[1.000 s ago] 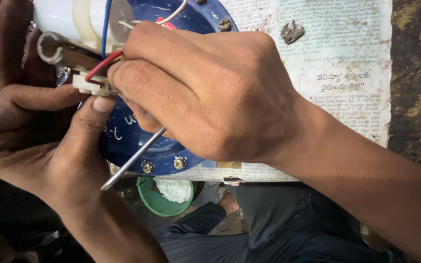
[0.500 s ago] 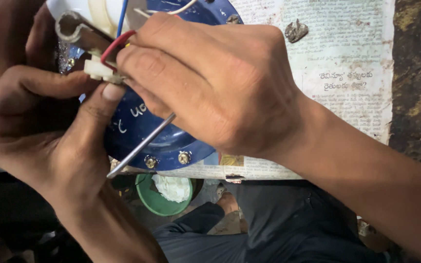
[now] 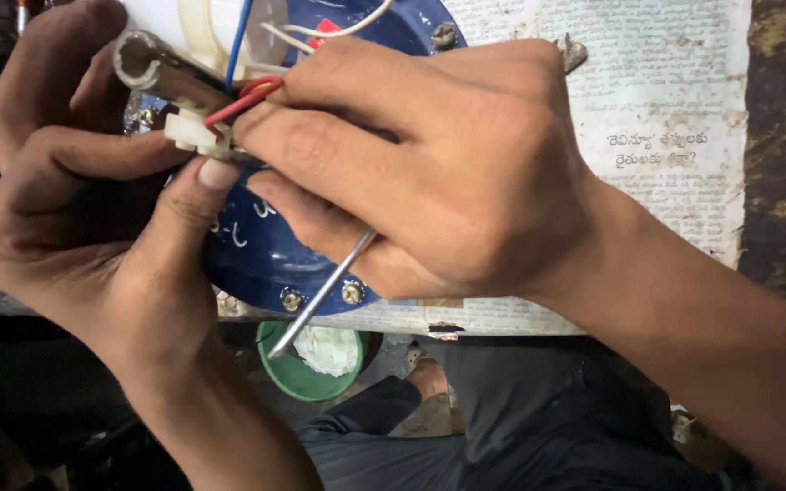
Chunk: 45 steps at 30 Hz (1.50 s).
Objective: The person uses a screwdriver to tighten screws on a white plastic terminal block attached to a blue motor end cap. They manipulate several colored wires, securing them into the terminal block and tightening the connections.
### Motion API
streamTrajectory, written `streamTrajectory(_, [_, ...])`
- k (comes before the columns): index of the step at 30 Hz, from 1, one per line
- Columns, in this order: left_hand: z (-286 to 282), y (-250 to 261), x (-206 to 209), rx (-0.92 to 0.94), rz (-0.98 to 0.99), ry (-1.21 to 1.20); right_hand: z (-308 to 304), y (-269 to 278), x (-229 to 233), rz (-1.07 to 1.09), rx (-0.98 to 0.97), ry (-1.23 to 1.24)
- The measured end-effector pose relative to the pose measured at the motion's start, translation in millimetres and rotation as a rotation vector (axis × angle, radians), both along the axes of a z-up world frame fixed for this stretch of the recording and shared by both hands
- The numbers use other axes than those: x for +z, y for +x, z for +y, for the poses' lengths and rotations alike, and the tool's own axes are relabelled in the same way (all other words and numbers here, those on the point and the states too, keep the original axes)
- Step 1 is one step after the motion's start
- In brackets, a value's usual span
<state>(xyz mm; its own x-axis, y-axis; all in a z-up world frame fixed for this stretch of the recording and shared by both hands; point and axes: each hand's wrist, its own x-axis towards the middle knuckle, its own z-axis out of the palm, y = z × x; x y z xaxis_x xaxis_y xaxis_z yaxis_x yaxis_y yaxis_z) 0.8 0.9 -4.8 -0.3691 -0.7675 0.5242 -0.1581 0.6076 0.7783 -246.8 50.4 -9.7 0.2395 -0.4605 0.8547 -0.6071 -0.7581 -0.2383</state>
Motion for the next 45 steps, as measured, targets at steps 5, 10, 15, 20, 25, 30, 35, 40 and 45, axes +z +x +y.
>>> streamTrajectory(5, [1.2, -1.3, 1.5, 0.003, 0.018, 0.028, -0.3, -1.5, -1.4, 0.02, -0.016, -0.013])
streamTrajectory(10, [0.8, -2.0, 0.7, -0.003, 0.044, 0.027, -1.6, -2.7, -1.6, 0.025, 0.001, -0.043])
streamTrajectory(15, [-2.1, 2.4, -0.2, -0.011, -0.014, -0.004, -1.2, -3.3, -1.6, 0.025, 0.002, -0.055])
streamTrajectory(20, [-2.5, 0.0, 0.7, -0.02, -0.015, -0.029, -2.5, -0.5, -1.8, 0.045, -0.024, -0.051])
streamTrajectory(25, [-1.6, -9.1, 9.9, 0.023, -0.036, -0.026, -3.0, 2.3, -0.7, 0.052, -0.07, -0.06])
streamTrajectory(30, [5.0, -16.5, 16.3, 0.041, -0.066, -0.056, -1.6, 4.4, -1.0, 0.056, -0.125, -0.049])
streamTrajectory(35, [0.4, -17.3, 20.8, -0.006, -0.069, -0.075, -3.6, 4.3, -4.0, 0.037, -0.132, -0.077])
streamTrajectory(40, [-0.7, -18.6, 23.7, -0.007, -0.138, -0.122, -4.5, 4.4, -4.8, 0.039, -0.153, -0.093])
streamTrajectory(45, [3.4, -25.8, 26.1, 0.01, -0.095, -0.142, -2.7, 3.2, -0.3, 0.074, -0.179, -0.115])
